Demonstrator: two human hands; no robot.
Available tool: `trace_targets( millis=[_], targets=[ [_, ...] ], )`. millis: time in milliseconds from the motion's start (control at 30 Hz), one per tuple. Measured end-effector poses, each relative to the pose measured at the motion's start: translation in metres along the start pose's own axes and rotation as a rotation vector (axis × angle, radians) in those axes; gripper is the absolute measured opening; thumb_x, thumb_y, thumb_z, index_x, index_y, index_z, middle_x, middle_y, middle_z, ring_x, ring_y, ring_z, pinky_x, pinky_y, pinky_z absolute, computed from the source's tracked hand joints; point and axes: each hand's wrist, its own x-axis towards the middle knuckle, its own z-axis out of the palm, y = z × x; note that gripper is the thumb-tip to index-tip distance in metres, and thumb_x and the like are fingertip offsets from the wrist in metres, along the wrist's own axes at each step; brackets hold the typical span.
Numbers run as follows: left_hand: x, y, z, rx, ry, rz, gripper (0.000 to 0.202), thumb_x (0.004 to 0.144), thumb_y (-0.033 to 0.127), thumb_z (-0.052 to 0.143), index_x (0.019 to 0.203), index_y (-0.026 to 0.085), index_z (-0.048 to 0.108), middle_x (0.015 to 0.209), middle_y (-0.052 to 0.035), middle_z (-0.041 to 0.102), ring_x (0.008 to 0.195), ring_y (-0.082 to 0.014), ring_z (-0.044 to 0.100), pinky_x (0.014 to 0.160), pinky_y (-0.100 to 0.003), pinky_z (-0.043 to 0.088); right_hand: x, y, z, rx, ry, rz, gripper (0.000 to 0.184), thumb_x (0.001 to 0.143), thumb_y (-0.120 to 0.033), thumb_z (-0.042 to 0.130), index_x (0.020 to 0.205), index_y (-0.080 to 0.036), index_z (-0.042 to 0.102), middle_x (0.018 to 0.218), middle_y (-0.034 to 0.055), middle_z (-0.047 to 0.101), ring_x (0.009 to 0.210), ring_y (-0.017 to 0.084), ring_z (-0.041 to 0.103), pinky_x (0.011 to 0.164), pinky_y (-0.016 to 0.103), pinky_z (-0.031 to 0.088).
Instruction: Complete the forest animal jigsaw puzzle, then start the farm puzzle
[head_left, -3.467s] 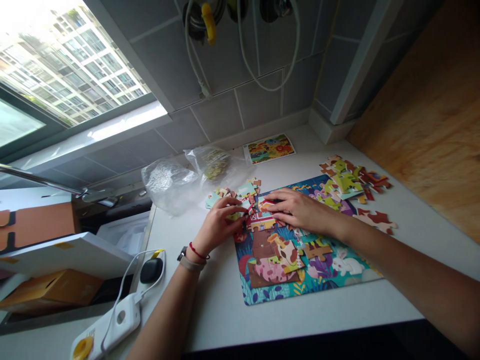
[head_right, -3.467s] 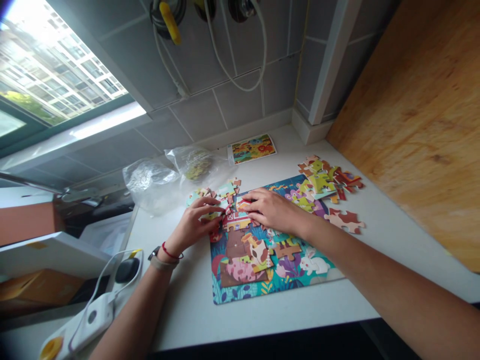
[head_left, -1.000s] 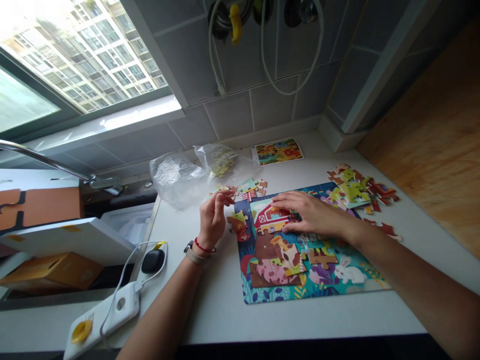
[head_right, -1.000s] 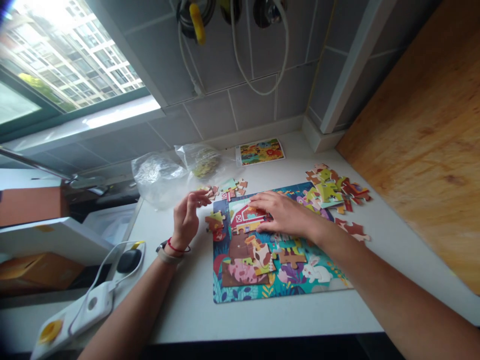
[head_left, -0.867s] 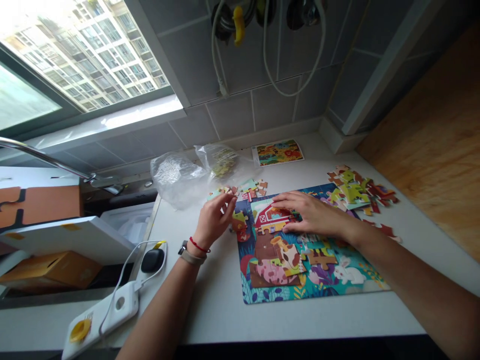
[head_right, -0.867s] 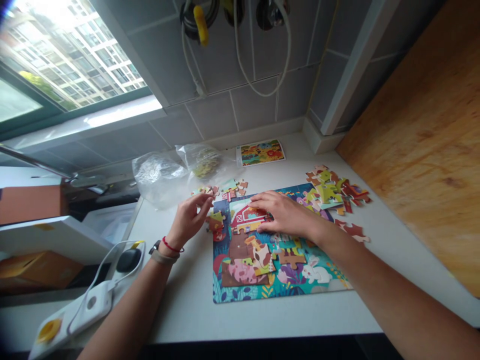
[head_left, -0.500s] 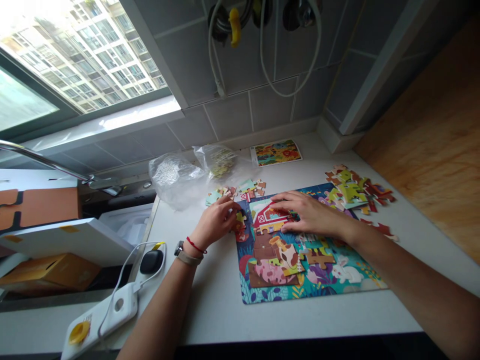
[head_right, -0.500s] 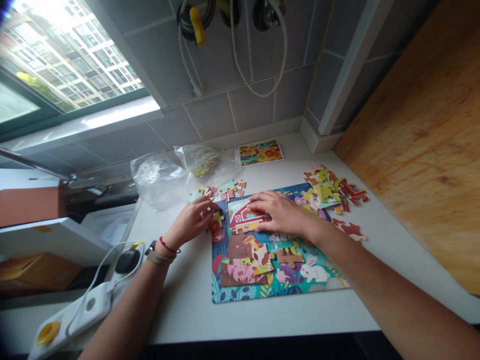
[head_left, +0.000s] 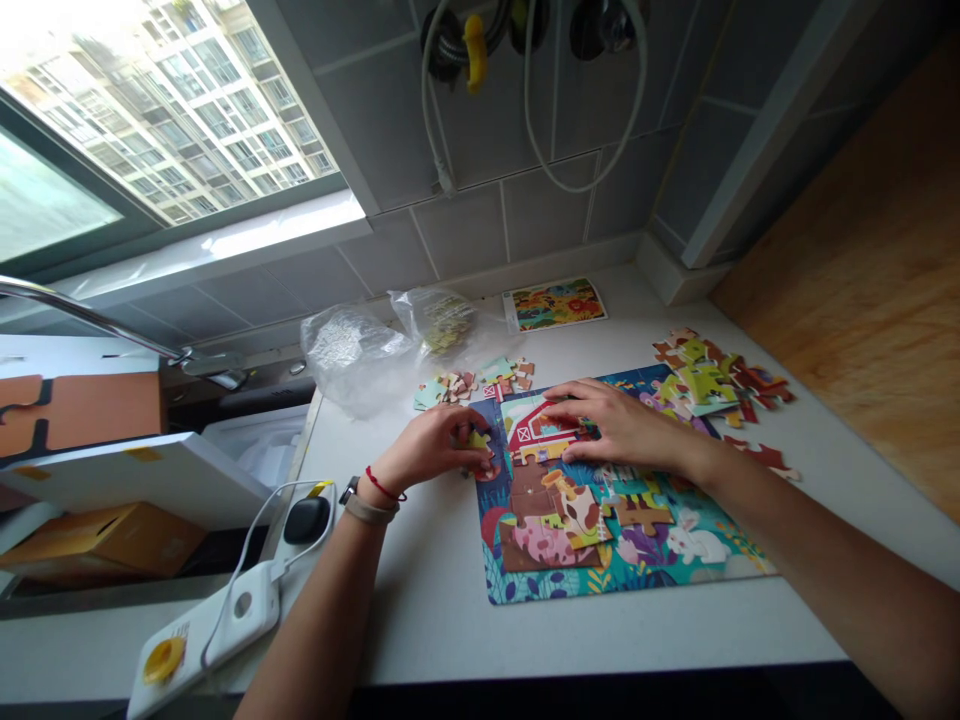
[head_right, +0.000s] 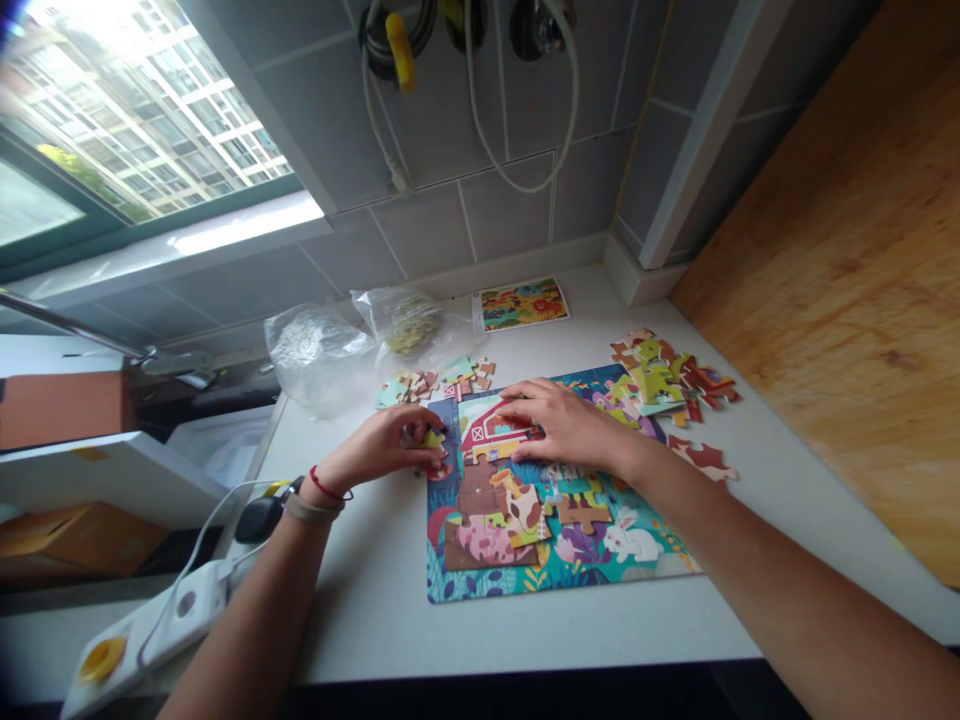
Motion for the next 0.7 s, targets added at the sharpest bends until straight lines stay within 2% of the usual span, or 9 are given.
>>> trace_targets(
  millis=[133, 333, 567, 700],
  targets=[
    [0.000, 0.000, 0.001, -0.004, 0.017, -0.021, 0.032, 0.081, 0.045, 0.090, 0.098, 0.022, 0.076, 0.083, 0.0007, 0.065, 0.075, -0.0157, 0.059, 0.068, -0.027, 0.043, 0.000, 0.000, 0.001, 0.006, 0.009, -0.004, 0.044, 0.086, -0.038, 0.087, 0.129, -0.030, 0.077, 0.143, 0.0092, 0.068, 0.132, 0.033, 0.063, 0.112, 0.052, 0.052],
    [-0.002, -0.002, 0.002, -0.031, 0.059, 0.025, 0.032, 0.084, 0.047, 0.087, 0.088, 0.019, 0.070, 0.098, -0.0034, 0.066, 0.080, -0.0157, 0.060, 0.071, -0.027, 0.046, 0.000, 0.003, 0.003, 0.009, 0.022, -0.004, 0.046, 0.086, -0.041, 0.087, 0.130, -0.032, 0.077, 0.145, 0.0089, 0.067, 0.132, 0.033, 0.063, 0.112, 0.053, 0.052],
    [0.000, -0.003, 0.002, -0.062, 0.069, 0.009, 0.039, 0.085, 0.053, 0.085, 0.085, 0.019, 0.065, 0.088, -0.0013, 0.067, 0.073, -0.0143, 0.056, 0.064, -0.025, 0.043, 0.000, 0.000, 0.006, -0.017, 0.041, -0.019, 0.043, 0.089, -0.042, 0.083, 0.131, -0.034, 0.077, 0.145, 0.0077, 0.068, 0.133, 0.033, 0.063, 0.113, 0.054, 0.053],
    [-0.004, -0.002, -0.004, -0.086, -0.011, -0.005, 0.032, 0.089, 0.049, 0.080, 0.088, 0.020, 0.066, 0.082, -0.0001, 0.069, 0.069, -0.0133, 0.057, 0.061, -0.024, 0.042, 0.000, -0.004, 0.015, -0.059, 0.070, -0.063, 0.042, 0.094, -0.046, 0.077, 0.134, -0.033, 0.075, 0.150, 0.0074, 0.066, 0.139, 0.034, 0.060, 0.117, 0.057, 0.050]
  ],
)
